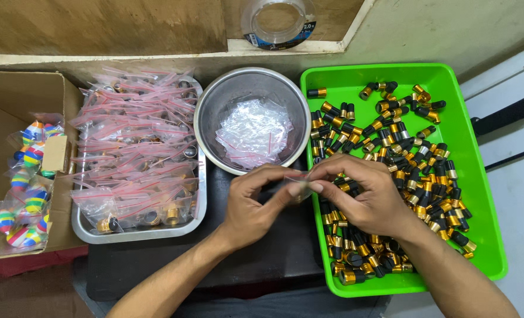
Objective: The person is packing small gold-and-black components into small plastic bags, sealing them, and placing the filled bags onto a tray.
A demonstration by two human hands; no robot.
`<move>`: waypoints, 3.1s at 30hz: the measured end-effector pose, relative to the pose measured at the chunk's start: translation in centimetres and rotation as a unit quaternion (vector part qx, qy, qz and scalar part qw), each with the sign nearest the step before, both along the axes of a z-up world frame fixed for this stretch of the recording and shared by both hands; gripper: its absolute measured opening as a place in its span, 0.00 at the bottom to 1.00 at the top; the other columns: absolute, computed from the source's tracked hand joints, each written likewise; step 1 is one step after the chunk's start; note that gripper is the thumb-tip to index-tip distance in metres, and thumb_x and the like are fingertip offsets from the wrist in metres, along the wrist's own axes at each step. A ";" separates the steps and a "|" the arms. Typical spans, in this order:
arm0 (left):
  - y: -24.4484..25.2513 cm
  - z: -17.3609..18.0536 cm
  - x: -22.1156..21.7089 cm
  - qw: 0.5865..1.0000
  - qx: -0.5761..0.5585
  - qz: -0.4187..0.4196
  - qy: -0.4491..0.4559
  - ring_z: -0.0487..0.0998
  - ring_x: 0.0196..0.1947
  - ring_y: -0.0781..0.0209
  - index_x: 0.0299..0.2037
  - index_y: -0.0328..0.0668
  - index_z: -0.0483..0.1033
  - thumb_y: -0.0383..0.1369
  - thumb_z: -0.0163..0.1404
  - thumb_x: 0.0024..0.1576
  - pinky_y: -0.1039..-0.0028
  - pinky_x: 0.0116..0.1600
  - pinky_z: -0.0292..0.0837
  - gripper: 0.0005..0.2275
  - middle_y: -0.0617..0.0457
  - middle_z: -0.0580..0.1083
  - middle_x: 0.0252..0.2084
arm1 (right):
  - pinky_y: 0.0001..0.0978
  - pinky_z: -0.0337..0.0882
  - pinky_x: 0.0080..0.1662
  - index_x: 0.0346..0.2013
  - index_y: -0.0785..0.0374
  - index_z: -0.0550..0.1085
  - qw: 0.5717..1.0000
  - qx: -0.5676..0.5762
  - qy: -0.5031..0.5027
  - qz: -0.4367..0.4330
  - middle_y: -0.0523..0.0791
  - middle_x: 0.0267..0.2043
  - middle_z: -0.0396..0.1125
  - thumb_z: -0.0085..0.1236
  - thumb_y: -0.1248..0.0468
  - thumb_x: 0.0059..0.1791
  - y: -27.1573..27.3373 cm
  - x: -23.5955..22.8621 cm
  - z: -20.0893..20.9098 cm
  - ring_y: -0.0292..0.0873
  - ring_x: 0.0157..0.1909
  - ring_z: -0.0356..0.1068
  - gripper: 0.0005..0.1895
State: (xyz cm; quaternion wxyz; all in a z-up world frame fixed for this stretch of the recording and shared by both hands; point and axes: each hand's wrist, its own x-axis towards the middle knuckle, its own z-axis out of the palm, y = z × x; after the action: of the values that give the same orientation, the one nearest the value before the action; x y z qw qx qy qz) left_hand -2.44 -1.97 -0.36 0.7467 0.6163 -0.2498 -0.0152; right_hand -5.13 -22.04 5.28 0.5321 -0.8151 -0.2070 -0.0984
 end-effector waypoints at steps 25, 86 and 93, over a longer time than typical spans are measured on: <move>0.2 0.2 0.2 0.998 -0.026 0.062 -0.015 0.81 0.35 0.65 0.40 0.36 0.83 0.25 0.57 0.59 0.70 0.43 0.80 0.03 0.47 0.80 0.30 | 0.36 0.74 0.37 0.37 0.62 0.81 0.999 -0.025 -0.006 -0.042 0.47 0.32 0.77 0.63 0.70 0.49 0.4 0.1 -0.7 0.42 0.31 0.75 0.04; 11.5 6.6 -0.9 0.963 0.167 0.053 -0.204 0.77 0.38 0.55 0.44 0.30 0.77 0.24 0.51 0.64 0.69 0.46 0.72 0.04 0.46 0.78 0.40 | 0.36 0.73 0.47 0.44 0.75 0.76 0.978 -0.179 -0.105 -0.030 0.51 0.37 0.75 0.53 0.64 0.55 -0.9 -0.5 -2.4 0.47 0.40 0.75 0.13; 18.7 8.7 -0.1 0.916 0.306 0.157 -0.205 0.78 0.35 0.59 0.43 0.31 0.79 0.24 0.55 0.63 0.72 0.43 0.72 0.04 0.46 0.80 0.39 | 0.37 0.72 0.45 0.44 0.75 0.77 0.974 -0.201 -0.098 -0.037 0.53 0.38 0.74 0.54 0.66 0.56 -0.9 -0.6 -2.7 0.47 0.38 0.74 0.12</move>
State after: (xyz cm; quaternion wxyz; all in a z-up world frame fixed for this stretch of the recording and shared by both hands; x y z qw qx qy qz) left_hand -2.55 16.70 8.36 0.4467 0.8355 -0.2807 0.1535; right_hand -5.69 -22.98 2.53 0.3310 -0.8987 -0.2434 -0.1534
